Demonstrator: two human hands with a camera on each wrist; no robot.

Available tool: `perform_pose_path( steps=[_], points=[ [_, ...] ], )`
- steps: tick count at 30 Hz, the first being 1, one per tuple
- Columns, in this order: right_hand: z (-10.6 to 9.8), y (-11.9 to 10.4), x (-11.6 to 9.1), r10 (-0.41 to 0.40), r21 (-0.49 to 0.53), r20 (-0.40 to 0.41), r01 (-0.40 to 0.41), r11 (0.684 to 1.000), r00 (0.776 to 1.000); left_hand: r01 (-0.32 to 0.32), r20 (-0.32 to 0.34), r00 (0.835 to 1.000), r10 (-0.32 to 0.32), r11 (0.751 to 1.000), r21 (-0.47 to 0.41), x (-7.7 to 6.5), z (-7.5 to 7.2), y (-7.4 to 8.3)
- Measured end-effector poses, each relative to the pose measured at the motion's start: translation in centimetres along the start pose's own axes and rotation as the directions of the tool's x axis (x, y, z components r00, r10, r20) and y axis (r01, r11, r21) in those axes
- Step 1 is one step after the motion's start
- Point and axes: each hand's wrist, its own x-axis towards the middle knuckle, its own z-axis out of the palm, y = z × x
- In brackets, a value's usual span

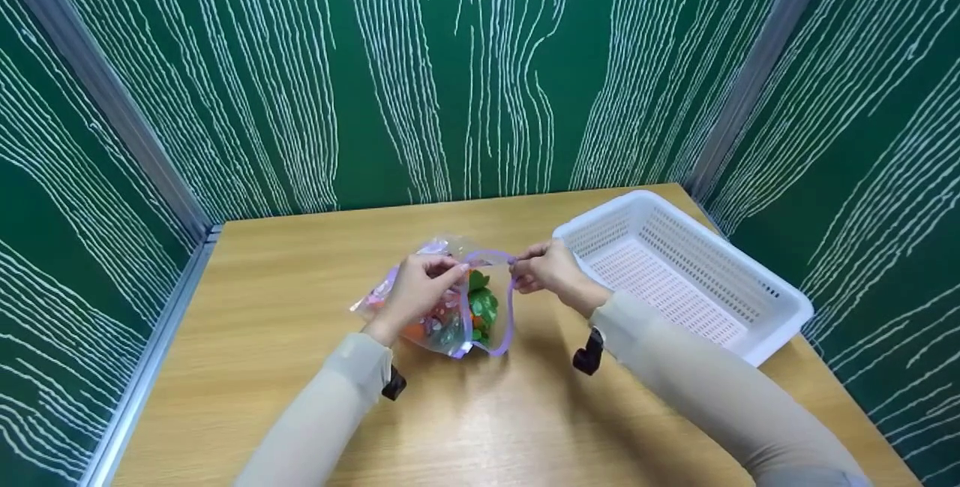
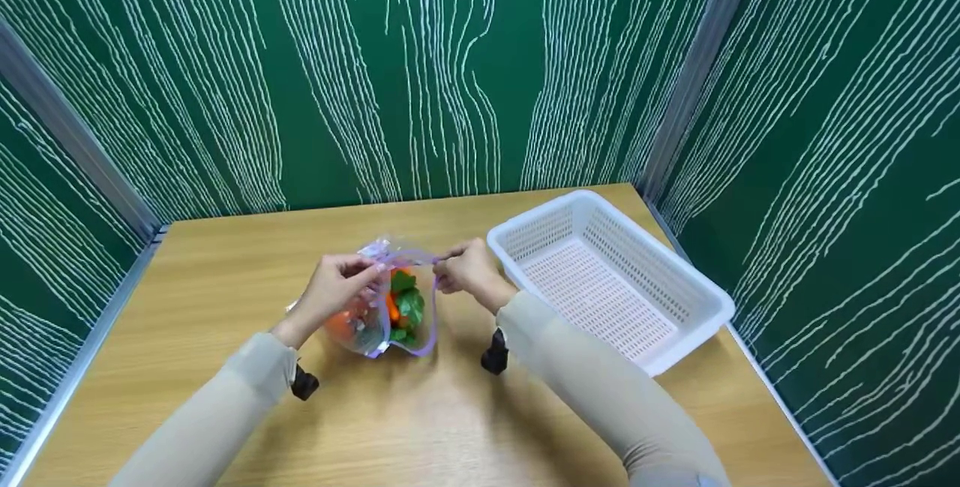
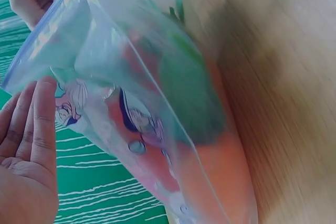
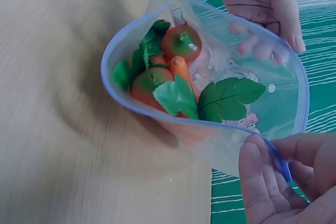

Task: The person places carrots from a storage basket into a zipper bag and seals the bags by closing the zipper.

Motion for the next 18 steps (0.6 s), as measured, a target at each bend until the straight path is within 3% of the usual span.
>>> perform_pose_path(
  steps=[7,12,18],
  points=[
    [-0.4,-0.5,0.3,0.042,0.065,-0.032,-0.04,0.997,0.999,-0.025,0.023,0.999,0.024,0.998,0.052,-0.9,-0.4,-0.3],
    [-0.5,-0.6,0.4,0.038,0.078,-0.048,-0.034,0.996,0.998,-0.054,0.098,0.994,0.044,0.992,0.11,-1.7,-0.3,-0.4],
    [-0.5,-0.8,0.4,0.045,0.083,-0.063,-0.04,0.996,0.997,-0.181,0.173,0.974,0.15,0.967,0.182,-2.8,-0.3,-0.7]
  ],
)
